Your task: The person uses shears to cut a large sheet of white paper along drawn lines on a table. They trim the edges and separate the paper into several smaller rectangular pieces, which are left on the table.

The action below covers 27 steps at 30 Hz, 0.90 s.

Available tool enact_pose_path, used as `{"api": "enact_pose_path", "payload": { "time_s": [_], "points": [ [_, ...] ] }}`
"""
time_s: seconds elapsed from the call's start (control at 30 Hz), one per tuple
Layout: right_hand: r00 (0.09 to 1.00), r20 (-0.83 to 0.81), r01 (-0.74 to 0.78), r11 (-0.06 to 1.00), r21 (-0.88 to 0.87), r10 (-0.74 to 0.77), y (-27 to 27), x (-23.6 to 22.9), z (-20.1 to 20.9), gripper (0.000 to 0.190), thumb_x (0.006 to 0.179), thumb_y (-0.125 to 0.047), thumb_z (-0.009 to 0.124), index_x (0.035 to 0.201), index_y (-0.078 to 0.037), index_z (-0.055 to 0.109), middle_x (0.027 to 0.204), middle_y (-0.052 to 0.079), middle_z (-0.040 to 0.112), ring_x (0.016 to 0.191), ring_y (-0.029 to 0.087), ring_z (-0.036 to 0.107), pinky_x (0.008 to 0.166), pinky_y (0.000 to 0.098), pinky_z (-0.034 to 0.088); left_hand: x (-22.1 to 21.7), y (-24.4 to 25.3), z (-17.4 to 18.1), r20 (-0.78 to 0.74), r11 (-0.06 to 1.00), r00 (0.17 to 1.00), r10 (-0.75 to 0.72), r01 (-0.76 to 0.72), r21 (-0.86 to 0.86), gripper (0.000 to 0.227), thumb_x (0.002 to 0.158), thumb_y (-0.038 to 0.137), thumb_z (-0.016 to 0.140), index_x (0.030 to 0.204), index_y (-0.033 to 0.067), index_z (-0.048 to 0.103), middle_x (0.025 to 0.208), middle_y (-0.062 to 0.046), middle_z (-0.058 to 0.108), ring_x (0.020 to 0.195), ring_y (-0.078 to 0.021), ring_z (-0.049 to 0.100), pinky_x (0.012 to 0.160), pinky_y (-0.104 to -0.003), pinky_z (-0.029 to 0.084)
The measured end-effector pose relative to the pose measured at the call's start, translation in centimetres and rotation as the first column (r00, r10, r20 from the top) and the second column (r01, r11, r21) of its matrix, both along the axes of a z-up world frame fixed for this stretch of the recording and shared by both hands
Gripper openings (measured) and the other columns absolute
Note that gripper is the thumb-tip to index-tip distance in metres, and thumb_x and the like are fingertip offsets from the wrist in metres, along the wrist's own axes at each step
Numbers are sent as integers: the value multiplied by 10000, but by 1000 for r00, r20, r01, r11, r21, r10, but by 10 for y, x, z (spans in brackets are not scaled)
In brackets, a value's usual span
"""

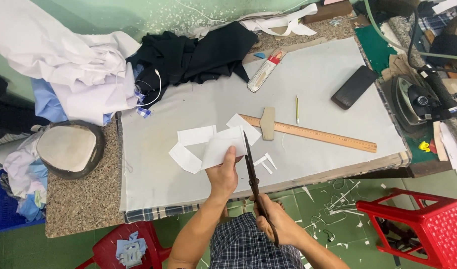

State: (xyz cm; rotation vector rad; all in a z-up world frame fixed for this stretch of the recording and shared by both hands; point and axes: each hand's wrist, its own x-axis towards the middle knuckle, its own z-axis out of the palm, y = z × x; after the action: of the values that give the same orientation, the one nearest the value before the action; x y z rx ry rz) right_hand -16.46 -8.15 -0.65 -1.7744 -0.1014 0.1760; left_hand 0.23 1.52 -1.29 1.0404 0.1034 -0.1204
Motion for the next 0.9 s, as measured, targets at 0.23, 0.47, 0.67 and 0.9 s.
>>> {"api": "enact_pose_path", "payload": {
  "time_s": [0.23, 0.47, 0.67, 0.9],
  "points": [
    [996, -78, 33, 999, -10, -34, 2, -1, -1, 629, 997, -625, 342, 1246, -61, 465, 664, -70, 457, 533, 57, 423, 498, 262, 434, 0, -1, 3, 31, 1000, 1000, -3, 3, 26, 357, 877, 122, 763, 1200, 3, 669, 1096, -122, 730, 1028, -270, 714, 783, -446, 664],
    [996, -83, 38, 999, -15, -39, 1, -3, -1, 652, 984, -641, 344, 1241, -56, 471, 656, -59, 436, 521, 73, 418, 484, 286, 408, -1, -1, 2, 84, 1000, 996, -12, 10, 27, 385, 889, 134, 760, 1234, 3, 650, 1118, -130, 727, 1046, -282, 712, 822, -443, 657],
    [997, -73, 35, 999, -14, -36, 3, -3, -3, 760, 945, -730, 283, 1235, -56, 480, 647, -61, 445, 501, 62, 433, 464, 272, 439, -1, 1, -2, 109, 999, 994, -5, 1, 35, 387, 892, 129, 759, 1239, 2, 646, 1118, -127, 724, 1047, -281, 709, 841, -423, 645],
    [993, -113, 49, 998, 37, -44, 4, -3, -14, 748, 923, -749, 312, 1131, -61, 520, 601, -80, 473, 430, 45, 459, 379, 221, 473, -2, 1, 2, 172, 995, 985, 5, -22, 94, 242, 900, 136, 758, 1098, 19, 681, 1014, -69, 714, 960, -203, 688, 813, -356, 597]
  ]
}}
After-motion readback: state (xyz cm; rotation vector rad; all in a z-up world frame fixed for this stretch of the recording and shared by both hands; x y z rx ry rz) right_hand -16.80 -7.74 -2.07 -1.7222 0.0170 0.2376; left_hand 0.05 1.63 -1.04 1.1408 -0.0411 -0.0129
